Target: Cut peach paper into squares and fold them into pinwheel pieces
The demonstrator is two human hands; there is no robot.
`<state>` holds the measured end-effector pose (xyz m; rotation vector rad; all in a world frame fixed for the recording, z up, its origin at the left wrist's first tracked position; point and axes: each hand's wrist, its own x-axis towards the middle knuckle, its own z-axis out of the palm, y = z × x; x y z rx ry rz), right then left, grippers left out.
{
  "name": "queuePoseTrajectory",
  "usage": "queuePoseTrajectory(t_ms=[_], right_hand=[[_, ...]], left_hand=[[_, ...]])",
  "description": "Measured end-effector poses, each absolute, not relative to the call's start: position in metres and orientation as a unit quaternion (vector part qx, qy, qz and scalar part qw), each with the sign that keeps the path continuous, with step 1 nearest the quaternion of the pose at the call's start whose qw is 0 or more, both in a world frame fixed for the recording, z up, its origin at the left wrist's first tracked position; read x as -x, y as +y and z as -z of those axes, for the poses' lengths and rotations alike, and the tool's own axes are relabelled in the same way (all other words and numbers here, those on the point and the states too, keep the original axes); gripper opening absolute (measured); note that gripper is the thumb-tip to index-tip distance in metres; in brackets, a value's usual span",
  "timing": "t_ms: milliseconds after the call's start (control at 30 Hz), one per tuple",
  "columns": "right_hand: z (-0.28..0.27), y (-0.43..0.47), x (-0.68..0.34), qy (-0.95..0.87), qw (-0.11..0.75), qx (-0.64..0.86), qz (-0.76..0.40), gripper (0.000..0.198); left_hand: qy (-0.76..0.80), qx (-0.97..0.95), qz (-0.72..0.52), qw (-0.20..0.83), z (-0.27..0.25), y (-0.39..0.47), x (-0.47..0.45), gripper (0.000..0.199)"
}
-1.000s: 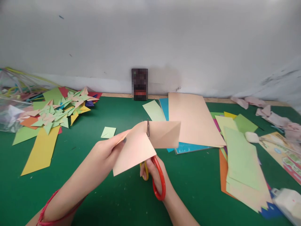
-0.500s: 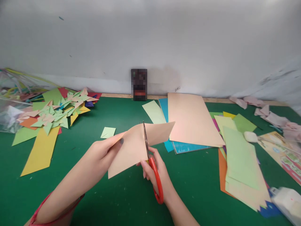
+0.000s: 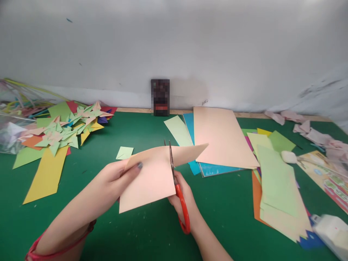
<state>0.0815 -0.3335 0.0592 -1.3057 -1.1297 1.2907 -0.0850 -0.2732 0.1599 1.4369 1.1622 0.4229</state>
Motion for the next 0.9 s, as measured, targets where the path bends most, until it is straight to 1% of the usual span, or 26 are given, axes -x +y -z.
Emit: queuePoseTrajectory(t_ms=[167, 567, 767, 900], right_hand=[[-0.058, -0.337, -0.08, -0.421, 0.473, 0.544, -0.551, 0.033], [-0.045, -0.341, -0.081, -0.422, 0.46, 0.566, -0.538, 0.03], [-0.045, -0.343, -0.081, -0.437, 0.447, 0.57, -0.534, 0.031], [-0.042, -0.343, -0.081, -0.433, 0.45, 0.574, -0.53, 0.037]], left_hand=[[0.491, -0.589, -0.137, 0.628, -0.159, -0.275, 0.086, 0.032], [0.496, -0.596, -0.136, 0.617, -0.156, -0.275, 0.085, 0.035], [0.493, -0.594, -0.133, 0.622, -0.155, -0.273, 0.085, 0.034], [0.49, -0.578, -0.137, 0.637, -0.155, -0.271, 0.086, 0.032]])
